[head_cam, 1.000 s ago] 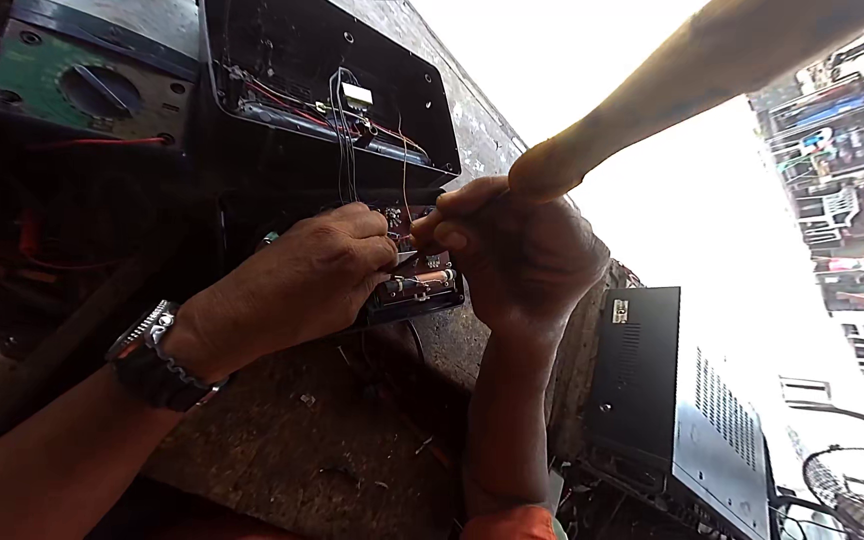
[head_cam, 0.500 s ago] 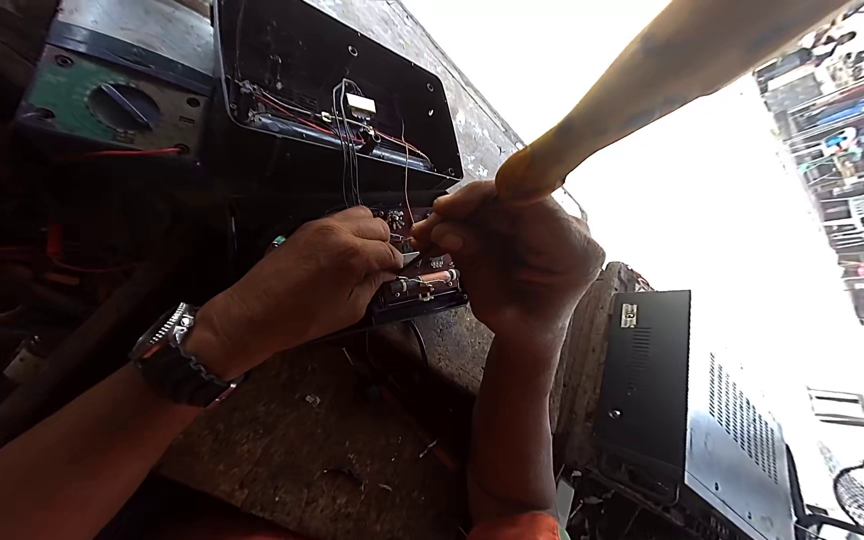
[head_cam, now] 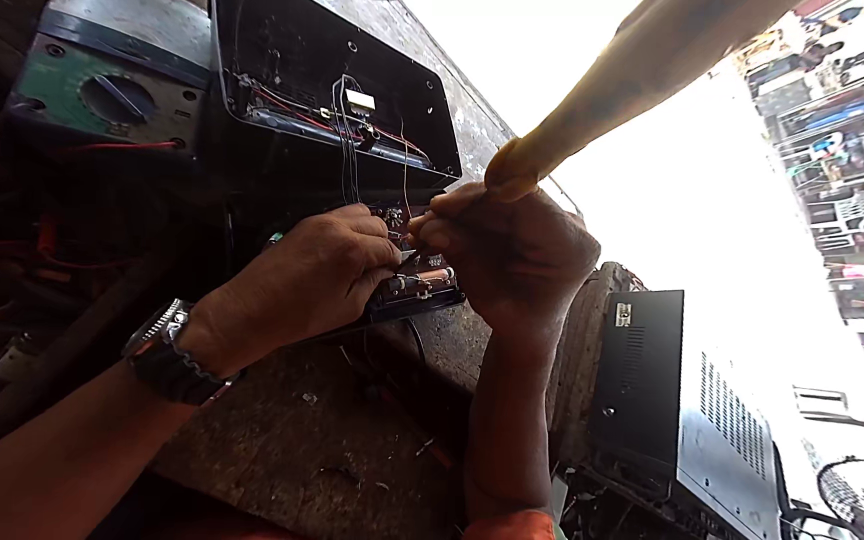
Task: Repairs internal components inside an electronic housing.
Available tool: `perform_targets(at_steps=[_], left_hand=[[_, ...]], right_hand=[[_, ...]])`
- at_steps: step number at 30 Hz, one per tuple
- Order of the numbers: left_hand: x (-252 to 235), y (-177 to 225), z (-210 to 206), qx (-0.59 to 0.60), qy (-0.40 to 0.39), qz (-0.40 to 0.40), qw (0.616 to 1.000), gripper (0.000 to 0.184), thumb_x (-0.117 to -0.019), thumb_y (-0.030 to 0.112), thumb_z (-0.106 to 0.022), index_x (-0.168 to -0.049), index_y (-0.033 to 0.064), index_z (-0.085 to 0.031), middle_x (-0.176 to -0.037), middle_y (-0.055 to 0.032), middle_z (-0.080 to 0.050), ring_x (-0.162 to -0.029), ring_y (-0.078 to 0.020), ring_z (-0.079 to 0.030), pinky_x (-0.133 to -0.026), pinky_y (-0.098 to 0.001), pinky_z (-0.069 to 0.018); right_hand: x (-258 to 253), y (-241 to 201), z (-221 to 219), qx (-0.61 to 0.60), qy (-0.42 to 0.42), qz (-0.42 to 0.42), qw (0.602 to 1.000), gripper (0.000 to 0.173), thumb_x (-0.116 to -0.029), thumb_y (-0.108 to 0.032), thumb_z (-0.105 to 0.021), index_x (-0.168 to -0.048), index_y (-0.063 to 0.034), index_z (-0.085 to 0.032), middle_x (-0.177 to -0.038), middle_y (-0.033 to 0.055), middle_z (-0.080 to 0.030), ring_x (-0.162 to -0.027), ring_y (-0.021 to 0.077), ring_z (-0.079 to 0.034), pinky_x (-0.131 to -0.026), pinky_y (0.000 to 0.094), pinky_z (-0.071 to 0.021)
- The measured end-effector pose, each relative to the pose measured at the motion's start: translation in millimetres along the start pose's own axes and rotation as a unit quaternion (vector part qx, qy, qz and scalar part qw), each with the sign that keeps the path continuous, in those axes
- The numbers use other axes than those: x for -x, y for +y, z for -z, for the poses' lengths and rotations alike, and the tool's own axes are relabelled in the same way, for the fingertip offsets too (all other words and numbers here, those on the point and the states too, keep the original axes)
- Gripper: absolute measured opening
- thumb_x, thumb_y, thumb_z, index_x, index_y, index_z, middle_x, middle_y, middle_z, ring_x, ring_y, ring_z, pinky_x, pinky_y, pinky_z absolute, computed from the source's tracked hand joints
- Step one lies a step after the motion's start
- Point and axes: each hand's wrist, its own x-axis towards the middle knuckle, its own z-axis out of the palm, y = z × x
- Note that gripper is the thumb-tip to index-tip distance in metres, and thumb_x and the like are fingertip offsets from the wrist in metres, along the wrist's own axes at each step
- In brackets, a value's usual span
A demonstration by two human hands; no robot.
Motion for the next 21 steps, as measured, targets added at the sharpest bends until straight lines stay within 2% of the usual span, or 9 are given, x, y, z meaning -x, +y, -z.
perform_targets(at_steps=[4, 6, 11, 15, 18, 21], left_hand=[[-3.0, 1.2, 1.0, -0.011, -0.001, 0.01, 1.0, 0.018, -0.0963, 0.01, -0.06, -0.094, 0.0096, -0.079, -0.09, -0.0007, -0.067, -0.089, -0.014, -0.061, -0.079, -0.0263, -0.0503], [-2.4, 1.5, 1.4, -0.007, -0.004, 0.01, 1.0, 0.018, -0.0964, 0.008, -0.06, -0.095, 0.0083, -0.078, -0.09, -0.0022, -0.066, -0.088, -0.0151, -0.061, -0.078, -0.0276, -0.0494], [-1.8, 1.1, 0.5, -0.007, 0.0, 0.003, 1.0, 0.018, -0.0961, 0.008, -0.061, -0.096, 0.0078, -0.078, -0.091, -0.0026, -0.067, -0.088, -0.016, -0.061, -0.078, -0.0284, -0.0495], [-3.1, 0.3, 0.3, -0.014, -0.003, 0.01, 1.0, 0.018, -0.0961, 0.01, -0.061, -0.098, 0.0092, -0.079, -0.094, -0.0016, -0.07, -0.091, -0.015, -0.063, -0.081, -0.0272, -0.0508], [-3.1, 0.1, 0.6, -0.012, -0.005, 0.011, 1.0, 0.018, -0.0967, 0.011, -0.061, -0.097, 0.0091, -0.078, -0.093, -0.0016, -0.069, -0.091, -0.0151, -0.062, -0.08, -0.0275, -0.0506], [-1.5, 0.0, 0.7, -0.007, -0.006, 0.008, 1.0, 0.018, -0.0963, 0.009, -0.06, -0.096, 0.009, -0.078, -0.092, -0.0014, -0.068, -0.09, -0.0157, -0.062, -0.08, -0.0284, -0.0505]], right_hand=[[-0.1, 0.7, -0.1, -0.003, 0.015, -0.008, 1.0, 0.022, -0.0859, 0.008, -0.076, -0.105, 0.0109, -0.065, -0.093, 0.0156, -0.074, -0.081, 0.0203, -0.076, -0.072, 0.0333, -0.0678], [0.2, 2.1, 0.4, 0.004, 0.022, -0.006, 1.0, 0.024, -0.084, 0.007, -0.079, -0.103, 0.0092, -0.064, -0.092, 0.0134, -0.074, -0.08, 0.0177, -0.076, -0.071, 0.0308, -0.0675], [1.0, 3.8, 0.7, -0.006, 0.032, 0.001, 0.999, 0.029, -0.0807, 0.004, -0.083, -0.102, 0.0056, -0.063, -0.091, 0.0116, -0.075, -0.083, 0.0184, -0.077, -0.076, 0.032, -0.0671], [0.5, 5.3, 0.5, 0.009, 0.043, 0.003, 0.999, 0.031, -0.0775, 0.002, -0.086, -0.098, 0.0028, -0.063, -0.087, 0.0093, -0.073, -0.08, 0.0163, -0.075, -0.074, 0.0301, -0.0658], [-0.1, 3.5, 0.9, -0.002, 0.03, -0.02, 0.999, 0.032, -0.0806, 0.001, -0.084, -0.102, 0.0021, -0.061, -0.087, 0.0068, -0.072, -0.076, 0.0125, -0.073, -0.069, 0.0263, -0.0642], [-0.1, -2.4, 2.4, -0.014, -0.017, -0.042, 0.999, 0.027, -0.092, -0.002, -0.074, -0.114, 0.0057, -0.059, -0.099, 0.009, -0.07, -0.082, 0.0131, -0.072, -0.07, 0.0265, -0.0641]])
